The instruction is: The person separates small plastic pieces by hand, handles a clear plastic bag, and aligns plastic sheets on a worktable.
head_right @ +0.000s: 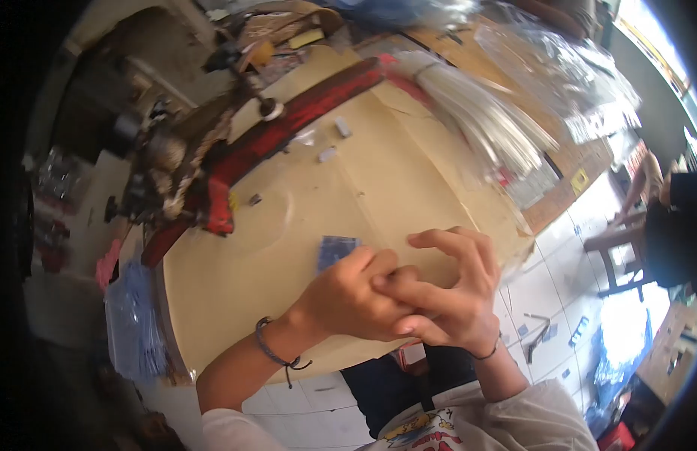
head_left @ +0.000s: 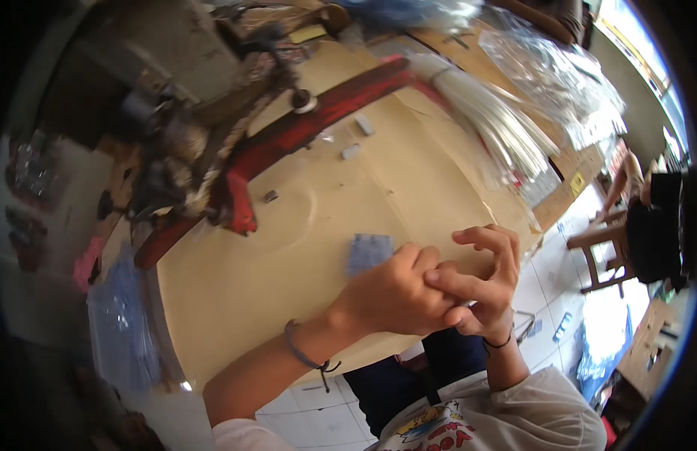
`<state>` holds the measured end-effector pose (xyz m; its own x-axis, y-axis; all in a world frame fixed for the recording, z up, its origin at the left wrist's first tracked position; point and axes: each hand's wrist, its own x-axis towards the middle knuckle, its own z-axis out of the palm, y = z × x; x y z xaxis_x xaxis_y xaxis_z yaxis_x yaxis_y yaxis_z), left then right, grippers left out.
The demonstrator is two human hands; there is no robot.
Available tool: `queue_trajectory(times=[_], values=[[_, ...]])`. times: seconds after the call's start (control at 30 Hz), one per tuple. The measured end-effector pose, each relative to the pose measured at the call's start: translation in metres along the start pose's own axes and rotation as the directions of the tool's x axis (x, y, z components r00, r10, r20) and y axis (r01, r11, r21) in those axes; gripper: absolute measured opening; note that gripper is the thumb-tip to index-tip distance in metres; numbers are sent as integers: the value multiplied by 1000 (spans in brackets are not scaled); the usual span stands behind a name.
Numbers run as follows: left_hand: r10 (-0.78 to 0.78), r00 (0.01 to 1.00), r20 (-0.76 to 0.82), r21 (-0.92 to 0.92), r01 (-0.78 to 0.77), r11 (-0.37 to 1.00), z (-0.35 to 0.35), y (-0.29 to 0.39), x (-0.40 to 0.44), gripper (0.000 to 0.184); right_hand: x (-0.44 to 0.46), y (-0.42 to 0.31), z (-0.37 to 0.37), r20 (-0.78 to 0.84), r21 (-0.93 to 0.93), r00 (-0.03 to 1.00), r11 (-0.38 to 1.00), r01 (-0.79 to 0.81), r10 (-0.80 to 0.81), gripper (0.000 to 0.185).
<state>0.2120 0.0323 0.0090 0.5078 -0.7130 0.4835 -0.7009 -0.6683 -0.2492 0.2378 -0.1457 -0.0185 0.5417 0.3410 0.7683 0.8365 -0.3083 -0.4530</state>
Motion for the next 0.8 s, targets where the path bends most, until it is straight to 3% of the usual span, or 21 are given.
queue_trajectory(times=[0.03,0.13,0.17,0.2,0.27,0.33,0.37,0.47,0.57,0.67,0.8], values=[[7,1000,3,9,-7,1000,-2,-1,1,32,2,-3,0,29,17,998,998,-60,59,52],[-31,999,-39,11,31,999,-10,0,-10,25,13,0,-8,159,142,986,988,-67,44,55],[-54,995,-87,-19,52,998,-15,-1,-18,24,20,1,-17,233,258,953,933,-252,193,63],[-74,989,-132,-56,67,996,-24,-3,-25,22,34,9,-31,275,288,940,915,-283,204,45],[-168,982,-83,-24,167,986,-57,-12,-64,14,68,23,-44,273,-11,954,992,-129,127,22],[-315,942,-116,23,319,947,-72,-21,-108,8,106,7,-46,430,-31,903,1000,-1,14,19],[-499,866,-36,-6,499,867,-82,-22,-130,14,117,5,-36,490,12,868,996,92,-86,24],[-700,704,-118,123,710,693,-90,-36,-158,30,129,7,10,641,36,719,946,322,-269,27],[-749,661,-47,143,746,650,-89,-51,-174,44,126,24,59,643,-55,669,850,524,-372,29],[-694,720,-24,308,666,680,-85,-56,-167,44,117,26,83,602,-120,706,832,542,-373,30],[-741,670,39,380,676,632,-76,-66,-180,45,117,27,91,610,-152,731,861,486,-305,37]])
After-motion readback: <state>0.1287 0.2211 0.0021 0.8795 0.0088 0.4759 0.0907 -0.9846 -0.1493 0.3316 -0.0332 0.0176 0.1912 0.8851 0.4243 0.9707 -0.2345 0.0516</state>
